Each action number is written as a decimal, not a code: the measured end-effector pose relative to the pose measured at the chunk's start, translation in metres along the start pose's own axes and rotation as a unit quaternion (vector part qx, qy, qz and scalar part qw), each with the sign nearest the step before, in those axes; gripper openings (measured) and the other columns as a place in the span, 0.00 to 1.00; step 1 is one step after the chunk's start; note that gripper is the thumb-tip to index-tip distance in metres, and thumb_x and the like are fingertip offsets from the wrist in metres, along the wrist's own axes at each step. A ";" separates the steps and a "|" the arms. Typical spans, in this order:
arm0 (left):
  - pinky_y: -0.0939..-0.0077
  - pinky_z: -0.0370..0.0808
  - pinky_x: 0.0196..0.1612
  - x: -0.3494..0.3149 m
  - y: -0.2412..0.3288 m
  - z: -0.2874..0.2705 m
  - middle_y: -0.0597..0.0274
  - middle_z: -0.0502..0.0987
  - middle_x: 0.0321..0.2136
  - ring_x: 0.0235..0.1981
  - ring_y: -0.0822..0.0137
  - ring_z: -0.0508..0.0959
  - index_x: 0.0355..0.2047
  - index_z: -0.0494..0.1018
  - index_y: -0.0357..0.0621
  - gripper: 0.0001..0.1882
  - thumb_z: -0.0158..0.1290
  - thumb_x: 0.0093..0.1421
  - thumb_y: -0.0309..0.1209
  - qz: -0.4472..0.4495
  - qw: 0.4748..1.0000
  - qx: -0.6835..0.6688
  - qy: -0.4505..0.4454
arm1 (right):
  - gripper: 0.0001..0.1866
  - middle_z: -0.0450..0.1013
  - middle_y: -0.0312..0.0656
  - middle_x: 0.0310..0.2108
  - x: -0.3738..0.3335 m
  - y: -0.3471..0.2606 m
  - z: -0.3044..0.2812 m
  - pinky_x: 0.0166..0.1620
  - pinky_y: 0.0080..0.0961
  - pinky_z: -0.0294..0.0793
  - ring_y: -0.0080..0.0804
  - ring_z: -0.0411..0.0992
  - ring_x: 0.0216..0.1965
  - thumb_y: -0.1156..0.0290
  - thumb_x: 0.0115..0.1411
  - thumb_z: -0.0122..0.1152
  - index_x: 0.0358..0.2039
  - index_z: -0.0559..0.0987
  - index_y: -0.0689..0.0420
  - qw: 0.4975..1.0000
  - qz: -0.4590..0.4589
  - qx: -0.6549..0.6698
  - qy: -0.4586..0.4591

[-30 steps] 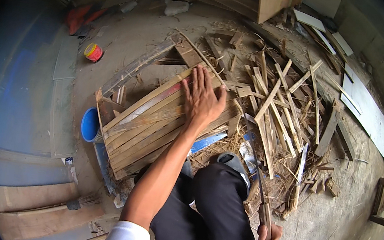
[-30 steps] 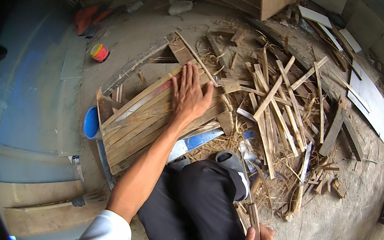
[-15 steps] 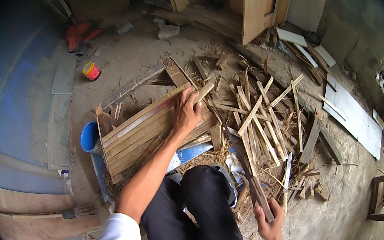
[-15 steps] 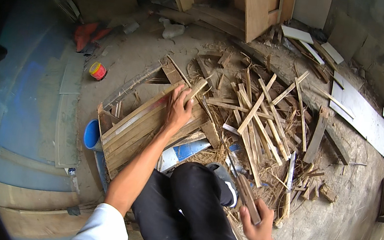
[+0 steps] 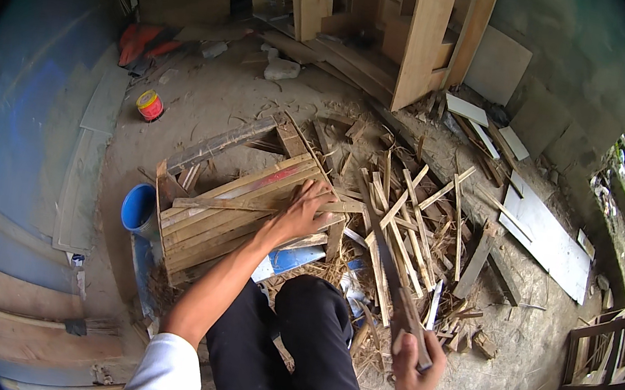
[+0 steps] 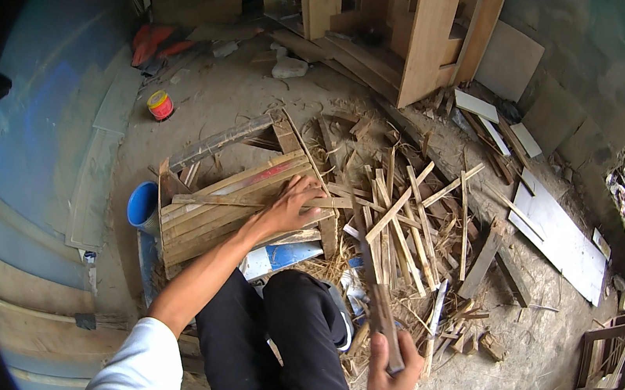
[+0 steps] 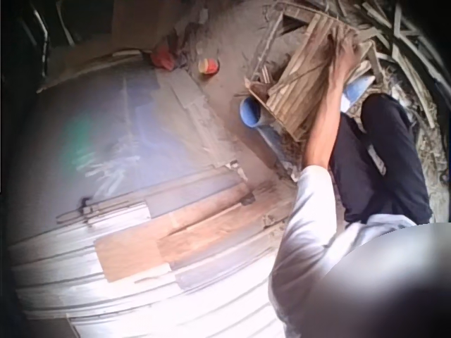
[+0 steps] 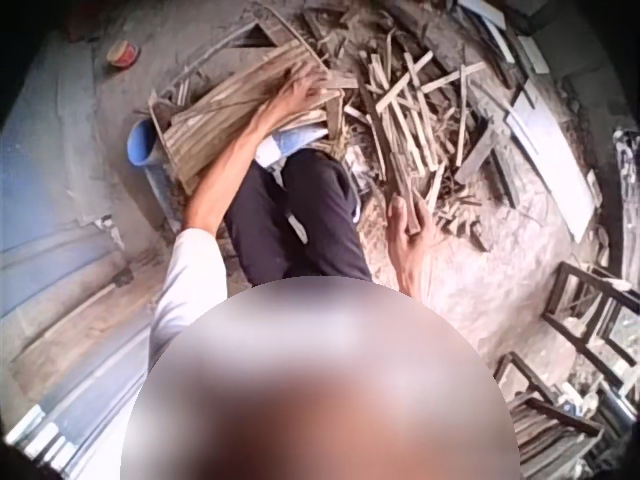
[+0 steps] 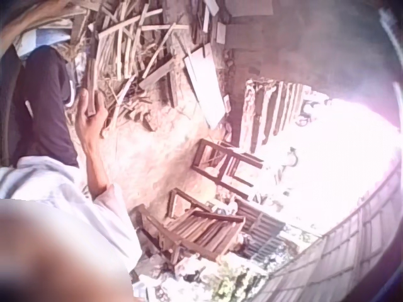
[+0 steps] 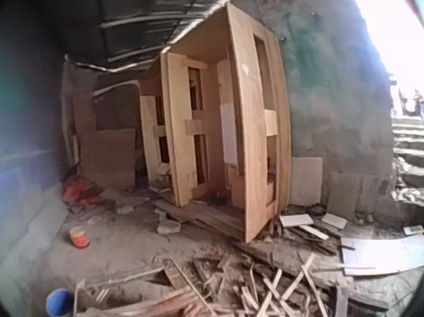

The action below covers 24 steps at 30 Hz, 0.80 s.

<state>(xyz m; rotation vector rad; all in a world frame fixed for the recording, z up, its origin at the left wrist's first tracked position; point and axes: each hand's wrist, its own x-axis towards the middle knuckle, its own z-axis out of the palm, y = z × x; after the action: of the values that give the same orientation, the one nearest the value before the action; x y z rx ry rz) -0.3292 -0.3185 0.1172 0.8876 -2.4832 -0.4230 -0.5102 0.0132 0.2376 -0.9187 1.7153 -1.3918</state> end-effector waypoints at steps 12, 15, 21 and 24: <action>0.67 0.69 0.45 0.002 -0.009 0.010 0.61 0.73 0.33 0.39 0.60 0.71 0.31 0.79 0.42 0.12 0.65 0.47 0.33 0.062 0.986 -0.096 0.118 | 0.18 0.74 0.44 0.18 0.015 0.010 0.061 0.23 0.23 0.69 0.27 0.73 0.18 0.70 0.62 0.57 0.49 0.73 0.68 0.984 -0.084 -0.156 0.032; 0.68 0.70 0.43 0.002 -0.008 0.014 0.62 0.73 0.30 0.36 0.61 0.70 0.29 0.80 0.40 0.10 0.65 0.47 0.30 0.058 0.985 -0.073 0.147 | 0.20 0.74 0.48 0.18 0.006 -0.003 0.059 0.22 0.26 0.71 0.32 0.76 0.18 0.73 0.60 0.57 0.51 0.72 0.68 0.970 -0.100 -0.220 0.020; 0.66 0.66 0.42 0.005 -0.009 0.023 0.59 0.70 0.28 0.34 0.60 0.69 0.29 0.78 0.37 0.09 0.64 0.48 0.28 0.062 0.982 -0.074 0.163 | 0.27 0.73 0.54 0.18 -0.006 -0.020 0.055 0.24 0.34 0.74 0.46 0.77 0.19 0.75 0.60 0.53 0.61 0.63 0.65 0.953 -0.093 -0.283 -0.058; 0.66 0.65 0.41 0.006 -0.010 0.023 0.58 0.69 0.25 0.31 0.61 0.69 0.28 0.78 0.37 0.10 0.64 0.49 0.30 0.091 0.974 -0.093 0.186 | 0.24 0.75 0.47 0.17 -0.009 -0.026 0.056 0.27 0.26 0.75 0.31 0.78 0.21 0.76 0.63 0.48 0.60 0.65 0.65 0.944 -0.052 -0.320 -0.057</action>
<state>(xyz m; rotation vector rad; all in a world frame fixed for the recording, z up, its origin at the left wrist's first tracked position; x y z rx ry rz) -0.3402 -0.3271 0.0955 0.5957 -2.1172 -0.3805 -0.4551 -0.0091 0.2559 -1.4229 2.0904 -0.8114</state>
